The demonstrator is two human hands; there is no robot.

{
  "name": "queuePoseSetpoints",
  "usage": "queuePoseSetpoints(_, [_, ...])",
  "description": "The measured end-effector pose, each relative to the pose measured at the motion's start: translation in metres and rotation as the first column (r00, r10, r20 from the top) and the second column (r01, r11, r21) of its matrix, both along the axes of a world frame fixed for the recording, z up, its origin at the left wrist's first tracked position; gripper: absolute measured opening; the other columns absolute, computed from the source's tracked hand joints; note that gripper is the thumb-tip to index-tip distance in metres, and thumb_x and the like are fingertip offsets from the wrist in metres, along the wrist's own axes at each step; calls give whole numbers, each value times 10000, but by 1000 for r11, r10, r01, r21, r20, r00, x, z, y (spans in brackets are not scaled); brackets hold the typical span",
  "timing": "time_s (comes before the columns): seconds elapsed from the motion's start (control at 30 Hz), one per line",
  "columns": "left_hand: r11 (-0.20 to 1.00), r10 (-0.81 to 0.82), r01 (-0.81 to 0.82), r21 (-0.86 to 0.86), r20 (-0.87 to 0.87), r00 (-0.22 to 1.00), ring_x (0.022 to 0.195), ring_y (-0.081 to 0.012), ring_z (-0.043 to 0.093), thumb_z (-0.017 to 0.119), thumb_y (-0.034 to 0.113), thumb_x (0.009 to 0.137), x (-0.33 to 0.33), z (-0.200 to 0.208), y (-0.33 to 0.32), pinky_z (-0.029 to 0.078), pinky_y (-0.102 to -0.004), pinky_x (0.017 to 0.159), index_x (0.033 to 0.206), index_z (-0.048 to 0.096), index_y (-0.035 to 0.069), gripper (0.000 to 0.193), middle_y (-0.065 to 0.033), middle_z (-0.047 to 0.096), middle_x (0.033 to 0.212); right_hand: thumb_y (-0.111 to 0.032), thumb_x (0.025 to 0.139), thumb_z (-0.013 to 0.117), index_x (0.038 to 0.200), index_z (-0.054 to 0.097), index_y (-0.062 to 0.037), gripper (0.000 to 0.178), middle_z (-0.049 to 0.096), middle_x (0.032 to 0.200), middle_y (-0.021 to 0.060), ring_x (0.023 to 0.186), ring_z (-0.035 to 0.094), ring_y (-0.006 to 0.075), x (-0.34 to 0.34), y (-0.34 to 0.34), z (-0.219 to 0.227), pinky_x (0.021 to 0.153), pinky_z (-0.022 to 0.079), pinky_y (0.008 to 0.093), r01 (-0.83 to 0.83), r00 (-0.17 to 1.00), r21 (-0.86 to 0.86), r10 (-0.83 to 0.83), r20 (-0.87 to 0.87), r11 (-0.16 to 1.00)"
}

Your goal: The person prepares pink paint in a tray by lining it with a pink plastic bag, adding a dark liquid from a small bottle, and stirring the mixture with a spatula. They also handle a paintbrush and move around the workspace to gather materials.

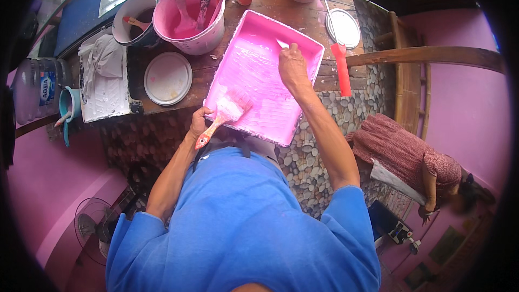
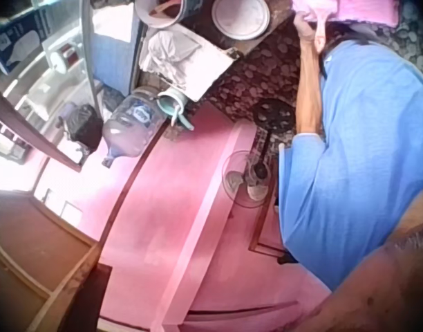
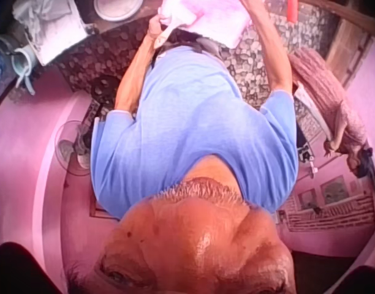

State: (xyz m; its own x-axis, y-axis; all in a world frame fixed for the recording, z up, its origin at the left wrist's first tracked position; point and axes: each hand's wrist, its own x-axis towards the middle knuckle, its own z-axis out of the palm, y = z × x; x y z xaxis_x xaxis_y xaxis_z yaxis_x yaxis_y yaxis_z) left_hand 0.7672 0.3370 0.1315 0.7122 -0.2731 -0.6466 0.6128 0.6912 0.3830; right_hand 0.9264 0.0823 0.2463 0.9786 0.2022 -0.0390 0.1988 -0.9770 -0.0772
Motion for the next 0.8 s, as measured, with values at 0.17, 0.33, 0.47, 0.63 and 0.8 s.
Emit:
queuePoseSetpoints(0.17, [994, -1, -6, -112, -60, 998, 879, -220, 589, 481, 138, 771, 2, 3, 0, 499, -351, 833, 915, 584, -40, 251, -126, 604, 916, -24, 829, 413, 831, 546, 88, 174, 509, 887, 246, 768, 588, 357, 2, 16, -7, 638, 524, 445, -114, 992, 158, 122, -41, 981])
queuePoseSetpoints(0.33, [991, -8, -4, 136, 87, 996, 871, -185, 577, 468, 96, 784, 1, 24, -4, 490, -333, 828, 901, 584, -39, 213, -104, 599, 897, -43, 831, 404, 814, 549, 72, 186, 511, 887, 242, 767, 583, 363, 12, 31, -9, 651, 514, 461, -99, 995, 48, 98, 8, 994])
queuePoseSetpoints(0.47, [999, 5, -6, 32, 28, 1000, 870, -186, 578, 480, 105, 775, 6, 29, -4, 483, -335, 834, 897, 593, -31, 215, -97, 601, 881, -40, 818, 407, 797, 563, 78, 197, 515, 885, 254, 766, 584, 369, 17, 40, -6, 675, 521, 455, -156, 986, 189, 164, -28, 970])
queuePoseSetpoints(0.63, [1000, -6, 6, -16, -16, 1000, 877, -202, 580, 491, 138, 760, 5, 23, -3, 483, -339, 839, 946, 587, -32, 270, -97, 597, 902, -61, 824, 410, 802, 564, 77, 209, 518, 908, 270, 770, 593, 390, 27, 48, -11, 679, 515, 464, -214, 976, 132, 216, 4, 968])
queuePoseSetpoints(0.8, [996, 13, -23, -91, -110, 994, 890, -214, 585, 493, 154, 752, -3, 17, -4, 488, -344, 845, 990, 569, -37, 315, -112, 591, 931, -103, 846, 392, 756, 547, 65, 246, 506, 909, 280, 774, 578, 411, 30, 53, -19, 671, 486, 500, -246, 969, 228, 239, 58, 942])
